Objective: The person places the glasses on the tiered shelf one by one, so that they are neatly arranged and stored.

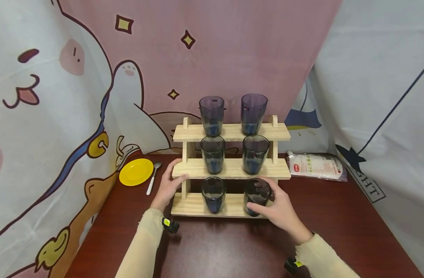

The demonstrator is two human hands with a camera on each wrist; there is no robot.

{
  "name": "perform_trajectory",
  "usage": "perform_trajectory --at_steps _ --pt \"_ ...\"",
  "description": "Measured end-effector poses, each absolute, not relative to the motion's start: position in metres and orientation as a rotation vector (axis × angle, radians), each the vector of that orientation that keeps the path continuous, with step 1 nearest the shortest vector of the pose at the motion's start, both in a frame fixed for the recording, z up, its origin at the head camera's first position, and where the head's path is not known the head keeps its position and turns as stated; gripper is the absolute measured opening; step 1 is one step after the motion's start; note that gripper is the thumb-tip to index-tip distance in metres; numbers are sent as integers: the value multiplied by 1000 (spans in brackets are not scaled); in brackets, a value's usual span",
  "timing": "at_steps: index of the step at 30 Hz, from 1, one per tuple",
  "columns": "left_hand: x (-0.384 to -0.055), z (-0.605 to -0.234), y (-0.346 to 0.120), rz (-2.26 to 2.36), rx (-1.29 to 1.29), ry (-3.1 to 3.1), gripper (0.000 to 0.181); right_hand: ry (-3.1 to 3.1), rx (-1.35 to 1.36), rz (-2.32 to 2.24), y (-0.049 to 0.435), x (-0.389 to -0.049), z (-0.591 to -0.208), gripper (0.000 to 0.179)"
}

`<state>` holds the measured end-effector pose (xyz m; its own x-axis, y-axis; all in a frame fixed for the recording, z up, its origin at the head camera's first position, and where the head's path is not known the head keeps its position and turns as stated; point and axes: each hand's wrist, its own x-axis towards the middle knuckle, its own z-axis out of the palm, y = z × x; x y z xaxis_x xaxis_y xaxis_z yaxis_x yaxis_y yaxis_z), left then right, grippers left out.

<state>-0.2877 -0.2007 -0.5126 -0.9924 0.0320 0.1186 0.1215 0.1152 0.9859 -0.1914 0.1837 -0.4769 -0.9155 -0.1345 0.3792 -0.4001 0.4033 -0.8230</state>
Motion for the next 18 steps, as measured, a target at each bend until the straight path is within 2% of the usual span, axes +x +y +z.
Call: perform_trajectory --at_steps 9,15,18 --pt "-288 -511 -197 -2004 -165 -2331 66 -2420 472 1486 201 -186 -474 88" --pt "-289 -507 -198 -2002 -137 -2366 71 -2251 535 1541 226 -184 -462 77" --pt "-290 -505 -200 -2014 -126 -2384 81 -2262 468 1435 245 -187 -453 75"
